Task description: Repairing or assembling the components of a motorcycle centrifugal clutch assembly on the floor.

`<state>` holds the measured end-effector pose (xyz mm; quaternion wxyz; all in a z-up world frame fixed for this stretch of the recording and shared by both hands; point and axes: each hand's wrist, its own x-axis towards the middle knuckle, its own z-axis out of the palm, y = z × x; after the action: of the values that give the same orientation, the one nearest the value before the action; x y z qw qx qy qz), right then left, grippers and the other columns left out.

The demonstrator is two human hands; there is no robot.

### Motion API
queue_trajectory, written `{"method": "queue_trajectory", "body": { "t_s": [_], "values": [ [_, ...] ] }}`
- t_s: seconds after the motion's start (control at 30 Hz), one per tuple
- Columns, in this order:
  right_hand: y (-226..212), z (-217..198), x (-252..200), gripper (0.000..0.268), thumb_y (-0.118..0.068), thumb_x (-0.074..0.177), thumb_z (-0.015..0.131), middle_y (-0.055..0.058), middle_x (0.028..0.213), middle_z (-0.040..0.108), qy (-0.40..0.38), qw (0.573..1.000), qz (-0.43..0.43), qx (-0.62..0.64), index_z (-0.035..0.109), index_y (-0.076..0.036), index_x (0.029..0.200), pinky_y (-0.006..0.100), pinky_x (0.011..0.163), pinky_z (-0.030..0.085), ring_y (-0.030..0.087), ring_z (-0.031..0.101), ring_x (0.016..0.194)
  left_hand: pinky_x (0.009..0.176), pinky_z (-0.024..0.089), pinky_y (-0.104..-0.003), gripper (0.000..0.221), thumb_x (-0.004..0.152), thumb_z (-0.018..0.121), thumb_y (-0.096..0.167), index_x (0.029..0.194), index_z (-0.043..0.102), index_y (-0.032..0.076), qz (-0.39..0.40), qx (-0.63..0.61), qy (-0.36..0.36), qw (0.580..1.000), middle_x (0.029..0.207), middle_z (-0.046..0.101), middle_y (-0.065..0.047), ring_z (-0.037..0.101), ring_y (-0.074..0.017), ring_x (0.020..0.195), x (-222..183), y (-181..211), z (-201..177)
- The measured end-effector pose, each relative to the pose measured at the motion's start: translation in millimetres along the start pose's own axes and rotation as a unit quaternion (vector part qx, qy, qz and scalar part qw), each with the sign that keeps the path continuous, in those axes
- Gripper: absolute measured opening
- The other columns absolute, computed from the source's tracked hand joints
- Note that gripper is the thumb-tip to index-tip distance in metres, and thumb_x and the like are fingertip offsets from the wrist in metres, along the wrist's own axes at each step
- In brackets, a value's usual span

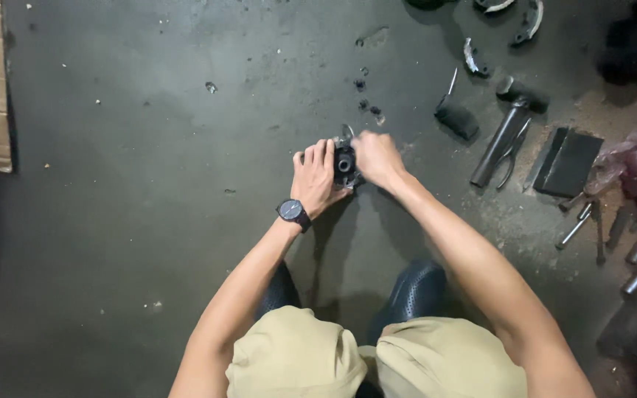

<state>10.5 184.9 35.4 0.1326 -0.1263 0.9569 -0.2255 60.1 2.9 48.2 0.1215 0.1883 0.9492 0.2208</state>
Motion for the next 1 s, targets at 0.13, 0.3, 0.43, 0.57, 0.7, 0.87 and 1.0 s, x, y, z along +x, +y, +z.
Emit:
{"method": "queue_trajectory", "body": {
  "t_s": [0.13,0.3,0.43,0.57,0.7,0.87,1.0],
  "values": [
    [21,18,3,0.029,-0.015,0.102,0.049,0.029,0.098,0.069,0.031,0.994,0.059,0.087,0.071,0.002,0.093,0.053,0.077,0.054,0.048,0.068,0.089,0.105,0.036,-0.055,0.115,0.063,0.09,0.051,0.146,0.039,-0.01,0.016,0.024,-0.001,1.0,0.14,0.047,-0.021,0.046,-0.0357,0.125,-1,1,5],
    [10,-12,0,0.032,-0.026,0.099,0.061,0.029,0.086,0.069,-0.007,0.992,0.106,0.075,0.072,0.002,0.087,0.053,0.076,0.053,0.048,0.068,0.086,0.102,0.036,-0.057,0.101,0.062,0.088,0.048,0.136,0.048,-0.009,0.02,0.031,-0.011,0.999,0.135,0.05,-0.022,0.047,-0.0361,0.123,10,8,-10],
    [16,-68,-20,0.023,-0.019,0.1,0.063,0.017,0.075,0.069,0.177,0.937,0.184,0.237,0.069,0.003,0.102,0.035,0.06,0.053,0.024,0.07,0.069,0.099,0.042,-0.05,0.051,0.075,0.074,0.018,0.121,0.061,0.0,0.041,0.002,0.054,0.998,0.123,0.058,-0.017,0.053,-0.0352,0.117,63,-18,-4],
    [17,-83,-37,0.024,-0.014,0.098,0.067,-0.002,0.085,0.059,0.27,0.821,0.158,0.478,0.055,-0.001,0.114,0.024,0.052,0.045,0.003,0.053,0.064,0.087,0.047,-0.047,0.02,0.083,0.062,0.002,0.103,0.061,0.004,0.056,-0.017,0.105,0.993,0.104,0.061,-0.016,0.058,-0.037,0.103,184,-53,8],
    [45,-59,-31,0.015,-0.018,0.104,0.061,0.0,0.075,0.061,0.167,0.764,0.278,0.558,0.064,-0.003,0.105,0.022,0.049,0.043,0.005,0.054,0.06,0.087,0.049,-0.047,0.014,0.087,0.059,0.002,0.1,0.062,0.005,-0.013,-0.029,0.107,0.994,0.105,0.061,-0.016,0.058,-0.037,0.101,252,-55,34],
    [50,-27,-35,0.015,-0.017,0.102,0.062,0.001,0.074,0.063,0.131,0.788,0.302,0.52,0.065,-0.002,0.104,0.022,0.049,0.042,0.006,0.053,0.058,0.083,0.048,-0.05,0.013,0.082,0.061,0.002,0.094,0.063,0.005,-0.038,0.035,0.13,0.99,0.103,0.059,-0.016,0.057,-0.0362,0.101,263,-41,51],
    [44,-24,-35,0.018,-0.017,0.102,0.061,0.002,0.075,0.064,0.094,0.806,0.308,0.496,0.066,0.0,0.106,0.024,0.048,0.042,0.006,0.052,0.057,0.082,0.048,-0.052,0.02,0.077,0.063,-0.001,0.096,0.063,0.003,0.0,0.05,0.129,0.99,0.098,0.062,-0.016,0.06,-0.0374,0.098,251,-37,36]
  ]
}}
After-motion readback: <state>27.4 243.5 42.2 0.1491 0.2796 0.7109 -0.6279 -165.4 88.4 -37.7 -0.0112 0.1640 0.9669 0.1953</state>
